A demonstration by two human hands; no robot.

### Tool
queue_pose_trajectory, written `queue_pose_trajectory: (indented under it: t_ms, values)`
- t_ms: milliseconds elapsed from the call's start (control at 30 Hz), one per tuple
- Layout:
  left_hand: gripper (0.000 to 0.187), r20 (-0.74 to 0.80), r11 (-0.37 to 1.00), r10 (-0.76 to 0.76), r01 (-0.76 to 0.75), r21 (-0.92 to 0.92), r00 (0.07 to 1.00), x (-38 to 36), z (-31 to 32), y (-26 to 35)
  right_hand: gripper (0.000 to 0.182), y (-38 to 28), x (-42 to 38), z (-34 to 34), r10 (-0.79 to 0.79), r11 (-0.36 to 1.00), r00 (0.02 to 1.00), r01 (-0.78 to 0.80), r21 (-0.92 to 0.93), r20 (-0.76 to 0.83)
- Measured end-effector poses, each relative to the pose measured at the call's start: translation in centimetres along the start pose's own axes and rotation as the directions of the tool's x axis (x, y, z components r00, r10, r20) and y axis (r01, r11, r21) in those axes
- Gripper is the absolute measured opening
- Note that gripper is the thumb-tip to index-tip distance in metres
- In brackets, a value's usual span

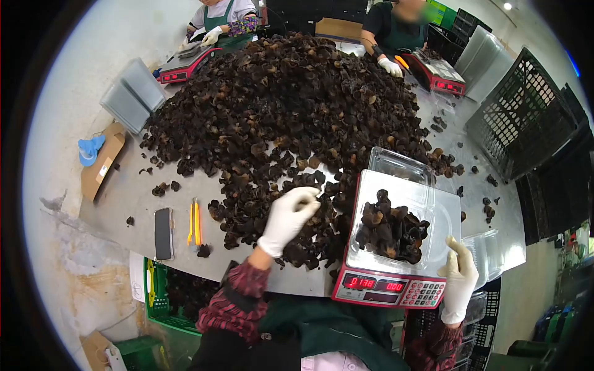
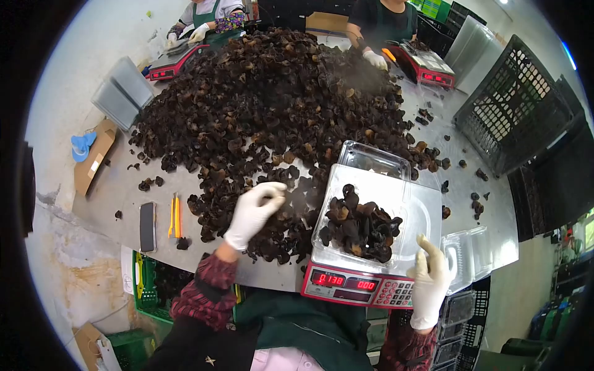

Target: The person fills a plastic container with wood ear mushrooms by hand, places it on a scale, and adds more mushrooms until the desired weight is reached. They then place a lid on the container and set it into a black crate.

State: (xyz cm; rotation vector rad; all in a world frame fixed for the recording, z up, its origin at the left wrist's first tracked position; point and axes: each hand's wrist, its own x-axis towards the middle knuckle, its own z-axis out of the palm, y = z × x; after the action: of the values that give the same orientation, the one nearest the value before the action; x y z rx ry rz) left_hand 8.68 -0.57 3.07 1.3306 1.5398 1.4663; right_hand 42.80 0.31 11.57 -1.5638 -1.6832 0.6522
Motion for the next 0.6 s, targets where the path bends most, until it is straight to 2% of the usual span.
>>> queue_pose_trajectory:
  t_ms: [33,100,133,167,200,233,300,333,367,433,467,533,567,600]
  values:
    - [0.002,-0.029,0.99,-0.095,0.092,-0.105,0.995,-0.7,-1.3,0.3,0.023,1.1,-0.4,-0.4,-0.03,0.999,0.999,0.03,-0.035,0.013]
    - [0.011,-0.024,0.97,-0.132,0.124,-0.211,0.991,-3.1,-3.1,0.0,0.021,2.4,-1.1,-0.6,0.145,0.973,0.988,-0.134,0.188,-0.046]
    - [0.019,0.025,0.92,-0.254,0.249,-0.302,0.967,-4.7,-3.3,0.4,0.021,3.0,-1.4,-0.6,0.144,0.976,0.989,-0.136,0.168,-0.038]
    - [0.028,0.002,0.952,-0.29,0.289,-0.104,0.957,-6.3,-3.2,0.2,0.021,3.5,-1.7,-0.6,0.147,0.976,0.988,-0.139,0.17,-0.038]
    - [0.036,0.027,0.979,-0.059,0.053,0.198,0.998,-8.0,-3.0,-0.9,0.022,3.9,-2.0,-0.5,0.165,0.978,0.986,-0.162,0.133,-0.012]
    - [0.044,0.122,0.862,0.159,-0.198,0.466,0.98,-9.2,-2.7,-1.5,0.022,4.1,-2.1,-0.5,0.184,0.978,0.983,-0.185,0.095,0.013]
    - [0.056,0.194,0.742,0.043,-0.161,0.65,0.98,-11.3,-0.9,-1.4,0.023,3.6,-2.4,-0.2,0.191,0.977,0.982,-0.19,0.095,0.004]
    - [0.055,0.252,0.676,-0.007,-0.182,0.714,0.968,-12.1,-0.3,-1.9,0.022,3.6,-2.5,-0.2,0.201,0.975,0.979,-0.202,0.095,0.016]
    - [0.055,0.255,0.657,-0.031,-0.172,0.734,0.967,-12.3,0.3,-2.2,0.022,3.6,-2.5,-0.1,0.208,0.973,0.978,-0.21,0.094,0.027]
    - [0.045,0.317,0.613,0.094,-0.306,0.729,0.944,-12.4,0.4,-3.3,0.02,3.1,-2.7,0.1,0.189,0.973,0.982,-0.187,0.137,-0.003]
    - [0.045,0.33,0.614,0.105,-0.322,0.72,0.938,-12.4,0.4,-4.2,0.02,3.3,-2.7,0.1,0.193,0.973,0.981,-0.193,0.125,0.013]
    - [0.027,0.367,0.546,0.225,-0.429,0.72,0.903,-12.1,0.5,-5.5,0.02,3.6,-2.7,0.3,0.182,0.974,0.983,-0.182,0.134,0.012]
    - [0.027,0.374,0.546,0.237,-0.441,0.712,0.897,-11.8,0.5,-6.0,0.02,3.7,-2.8,0.2,0.179,0.978,0.983,-0.181,0.104,0.028]
    - [0.021,0.283,0.632,0.243,-0.373,0.68,0.928,-11.3,0.6,-5.8,0.02,3.8,-2.9,0.2,0.18,0.976,0.983,-0.182,0.122,0.032]
